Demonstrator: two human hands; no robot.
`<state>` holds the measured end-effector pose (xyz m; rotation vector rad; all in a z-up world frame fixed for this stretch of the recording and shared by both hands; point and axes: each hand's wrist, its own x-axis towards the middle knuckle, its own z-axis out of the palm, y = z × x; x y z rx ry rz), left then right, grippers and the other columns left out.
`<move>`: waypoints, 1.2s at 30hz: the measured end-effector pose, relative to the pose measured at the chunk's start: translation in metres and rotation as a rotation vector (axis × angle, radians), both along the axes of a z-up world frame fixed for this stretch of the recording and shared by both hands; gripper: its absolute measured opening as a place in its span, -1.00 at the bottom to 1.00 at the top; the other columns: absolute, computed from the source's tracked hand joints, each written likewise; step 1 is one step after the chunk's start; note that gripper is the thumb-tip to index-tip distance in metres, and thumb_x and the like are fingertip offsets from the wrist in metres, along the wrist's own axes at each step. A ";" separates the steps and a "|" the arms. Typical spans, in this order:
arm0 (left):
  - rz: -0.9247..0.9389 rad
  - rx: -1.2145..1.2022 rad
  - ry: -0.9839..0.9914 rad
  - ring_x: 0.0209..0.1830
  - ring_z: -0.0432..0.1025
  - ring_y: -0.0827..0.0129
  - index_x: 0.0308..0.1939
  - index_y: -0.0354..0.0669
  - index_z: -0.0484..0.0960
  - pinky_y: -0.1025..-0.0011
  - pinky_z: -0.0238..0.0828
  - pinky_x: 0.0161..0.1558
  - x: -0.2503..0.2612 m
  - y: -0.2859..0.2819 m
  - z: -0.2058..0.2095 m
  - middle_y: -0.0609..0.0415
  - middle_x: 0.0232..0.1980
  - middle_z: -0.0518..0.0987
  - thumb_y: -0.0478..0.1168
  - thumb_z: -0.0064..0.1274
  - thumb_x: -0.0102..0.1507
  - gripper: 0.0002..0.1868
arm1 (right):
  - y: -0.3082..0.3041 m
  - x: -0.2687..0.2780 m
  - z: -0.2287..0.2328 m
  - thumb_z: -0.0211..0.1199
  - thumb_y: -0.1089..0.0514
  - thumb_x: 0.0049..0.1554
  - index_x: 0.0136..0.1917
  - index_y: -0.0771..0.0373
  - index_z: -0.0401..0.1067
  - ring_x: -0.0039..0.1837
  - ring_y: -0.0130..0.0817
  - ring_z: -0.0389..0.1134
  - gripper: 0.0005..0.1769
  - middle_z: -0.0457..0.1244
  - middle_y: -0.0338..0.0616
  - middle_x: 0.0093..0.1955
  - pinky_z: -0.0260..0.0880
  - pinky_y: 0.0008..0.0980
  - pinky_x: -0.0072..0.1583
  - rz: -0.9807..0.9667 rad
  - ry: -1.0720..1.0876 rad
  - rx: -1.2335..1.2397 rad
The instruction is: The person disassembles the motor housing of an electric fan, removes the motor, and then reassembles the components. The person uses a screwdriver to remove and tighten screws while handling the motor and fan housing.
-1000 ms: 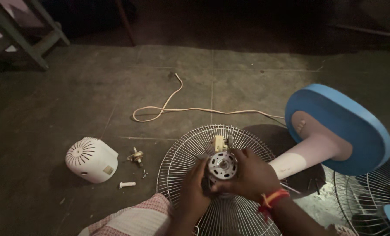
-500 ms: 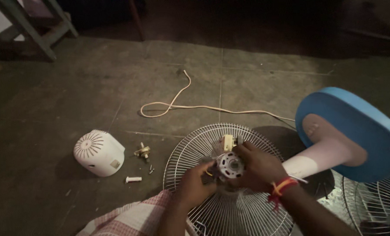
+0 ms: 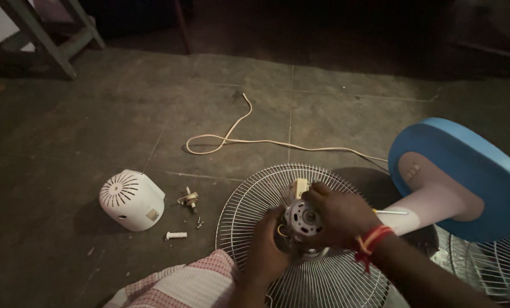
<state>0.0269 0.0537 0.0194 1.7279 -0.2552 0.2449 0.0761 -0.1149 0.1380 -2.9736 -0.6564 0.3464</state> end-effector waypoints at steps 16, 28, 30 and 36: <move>0.092 0.176 0.177 0.32 0.37 0.05 0.48 -0.26 0.13 0.12 0.42 0.22 -0.005 -0.001 -0.005 -0.17 0.34 0.39 0.07 0.63 -0.23 0.36 | 0.018 -0.001 0.016 0.46 -0.49 -0.26 0.08 0.11 0.55 0.09 -0.17 0.46 -0.17 0.32 -0.11 0.14 0.51 -0.19 0.14 -0.162 0.066 -0.117; 0.067 0.162 -0.108 0.26 0.43 -0.05 0.49 -0.44 0.09 0.10 0.45 0.21 -0.011 0.003 -0.011 -0.30 0.31 0.41 -0.09 0.63 -0.18 0.34 | 0.023 0.007 0.098 0.46 -0.38 -0.09 0.29 0.00 0.55 0.04 -0.22 0.53 -0.24 0.42 -0.15 0.20 0.60 -0.27 0.04 -0.302 0.211 0.029; 0.088 0.220 -0.108 0.32 0.37 -0.13 0.47 -0.46 0.09 0.05 0.36 0.26 -0.011 -0.001 -0.018 -0.35 0.32 0.39 -0.12 0.65 -0.22 0.36 | 0.011 0.014 0.098 0.45 -0.35 -0.07 0.25 0.03 0.58 0.07 -0.21 0.55 -0.29 0.48 -0.13 0.15 0.57 -0.30 0.09 -0.351 0.311 0.157; 0.101 0.121 -0.095 0.41 0.28 -0.13 0.45 -0.46 0.08 0.03 0.28 0.35 -0.009 -0.002 -0.027 -0.37 0.38 0.31 0.20 0.53 -0.24 0.41 | -0.046 0.011 0.039 0.27 -0.33 0.02 0.11 0.26 0.58 -0.10 -0.37 0.35 -0.34 0.42 -0.09 -0.08 0.34 -0.39 -0.05 -0.389 0.443 0.733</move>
